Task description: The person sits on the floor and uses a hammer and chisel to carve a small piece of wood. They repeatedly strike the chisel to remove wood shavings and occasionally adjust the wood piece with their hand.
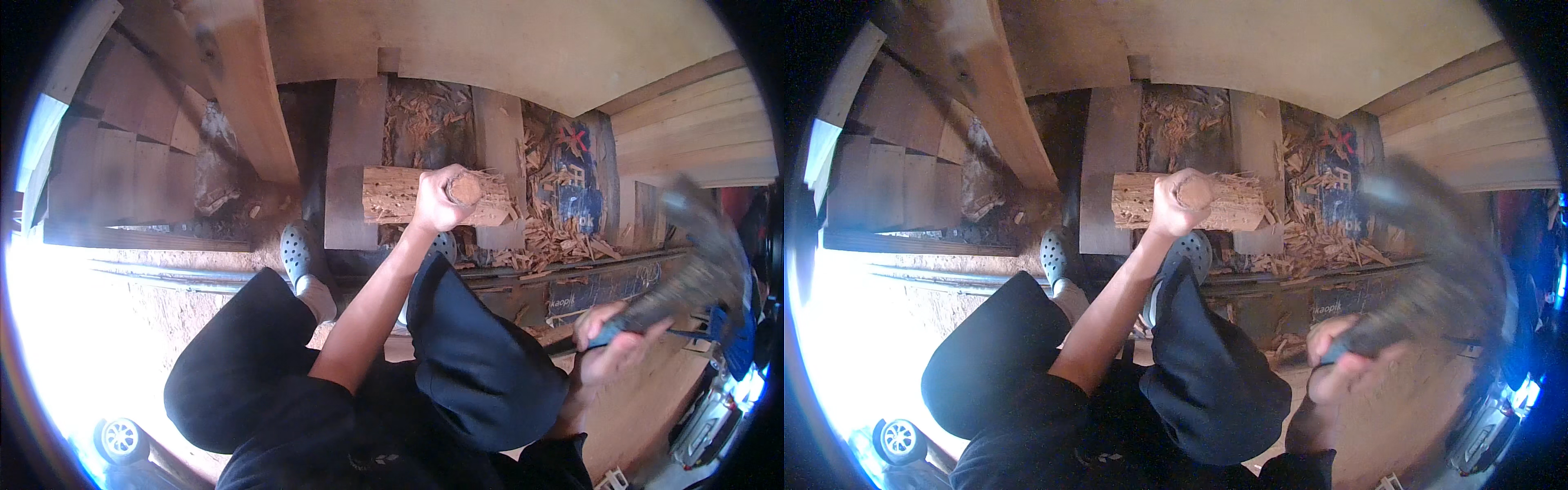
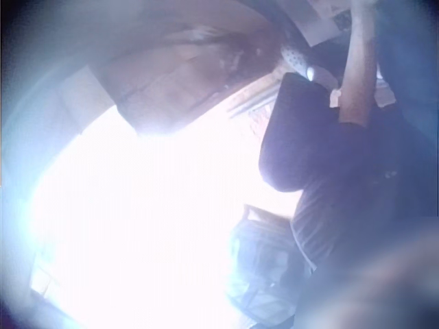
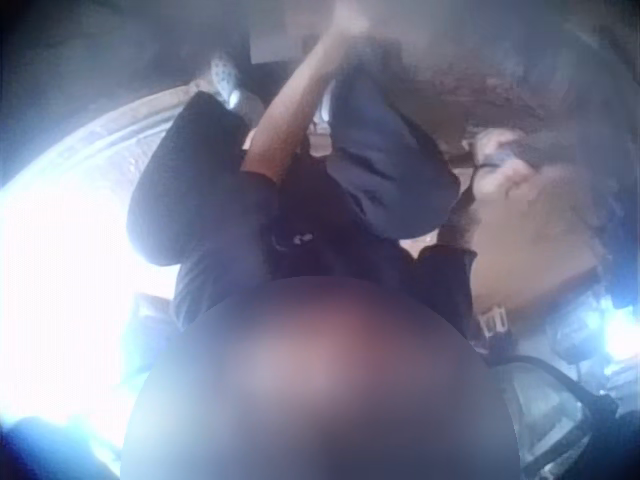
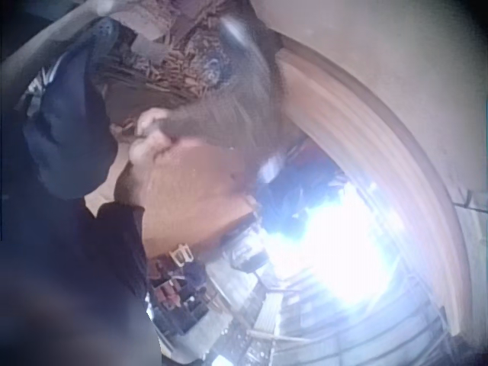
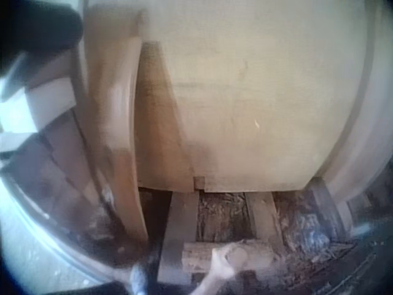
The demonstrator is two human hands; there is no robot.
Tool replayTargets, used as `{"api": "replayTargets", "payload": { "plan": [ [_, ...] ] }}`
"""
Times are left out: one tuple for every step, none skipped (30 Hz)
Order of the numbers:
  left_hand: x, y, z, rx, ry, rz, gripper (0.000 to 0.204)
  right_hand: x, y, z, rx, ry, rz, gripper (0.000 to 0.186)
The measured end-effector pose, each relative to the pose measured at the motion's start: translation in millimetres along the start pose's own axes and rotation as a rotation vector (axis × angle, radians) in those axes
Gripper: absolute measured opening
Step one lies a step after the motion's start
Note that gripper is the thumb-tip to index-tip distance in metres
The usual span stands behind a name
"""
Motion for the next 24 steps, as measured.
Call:
{"api": "replayTargets", "payload": {
  "plan": [
    [0,0,0,0.0,0.003,0.005,0.022,-3,0,2,-0.045,-0.021,0.054,0.05],
    [-1,0,0,0.001,0.006,0.007,0.021,-13,7,5,-0.065,-0.008,0.356,0.049],
    [-2,0,0,0.002,0.005,0.006,0.022,-21,15,6,-0.086,0.007,0.659,0.047],
    [-4,-1,0,0.002,0.009,0.005,0.022,-30,26,5,0.065,0.024,0.848,0.047],
    [-6,-1,-1,-0.003,0.019,0.004,0.022,-44,40,6,0.328,0.108,0.95,0.046],
    [-8,-1,0,-0.005,0.027,0.035,0.021,-47,48,6,0.374,0.116,0.864,0.047],
    [-10,0,-1,-0.003,0.036,0.067,0.02,-51,53,6,0.406,0.187,0.803,0.047],
    [-10,-1,-2,-0.013,0.037,0.084,0.02,-55,58,4,0.442,0.235,0.74,0.047],
    [-14,-1,-1,-0.014,0.08,0.063,0.02,-56,59,3,0.434,0.262,0.714,0.048],
    [-13,-1,0,-0.018,0.047,0.05,0.02,-57,60,4,0.426,0.309,0.689,0.048],
    [-11,-1,0,-0.013,0.019,0.037,0.02,-57,61,4,0.409,0.33,0.656,0.049],
    [-10,-1,0,-0.014,-0.009,0.014,0.02,-60,62,7,0.382,0.405,0.617,0.05],
    [-10,-1,0,-0.003,-0.013,0.027,0.02,-63,64,10,0.353,0.455,0.57,0.051],
    [-9,-2,1,-0.001,-0.015,0.056,0.02,-70,64,18,0.313,0.605,0.481,0.051],
    [-8,-2,1,0.005,-0.026,0.072,0.02,-70,66,21,0.259,0.586,0.387,0.052],
    [-9,-3,1,0.012,-0.021,0.079,0.02,-73,68,30,0.194,0.666,0.248,0.053],
    [-8,-3,1,0.021,-0.045,0.08,0.02,-77,69,37,0.13,0.753,0.104,0.053],
    [-7,-3,0,0.034,-0.053,0.076,0.02,-80,68,43,0.09,0.773,0.106,0.053],
    [-7,-3,0,0.033,-0.069,0.058,0.02,-84,66,48,0.052,0.806,0.106,0.052],
    [-8,-3,0,0.055,-0.051,0.066,0.022,-88,66,52,0.032,0.829,0.083,0.052],
    [-10,-3,-1,0.063,-0.038,0.059,0.023,-95,63,56,0.038,0.876,0.126,0.051],
    [-11,-3,-2,0.083,-0.035,0.036,0.025,-103,61,59,0.062,0.911,0.144,0.05],
    [-10,-4,-3,0.14,-0.1,0.055,0.031,-112,60,62,0.093,0.933,0.146,0.05],
    [-9,-5,-3,0.206,-0.171,0.056,0.037,-122,58,63,0.125,0.912,0.243,0.049]
  ]
}}
Point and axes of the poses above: each hand's wrist, its own z-axis away from the middle knuckle, its own y-axis out of the palm, x = y × z, the point moved 5 cm from there along -z, towards the middle knuckle, and after that the axes turned 14 degrees about z, right-handed, at the moved point
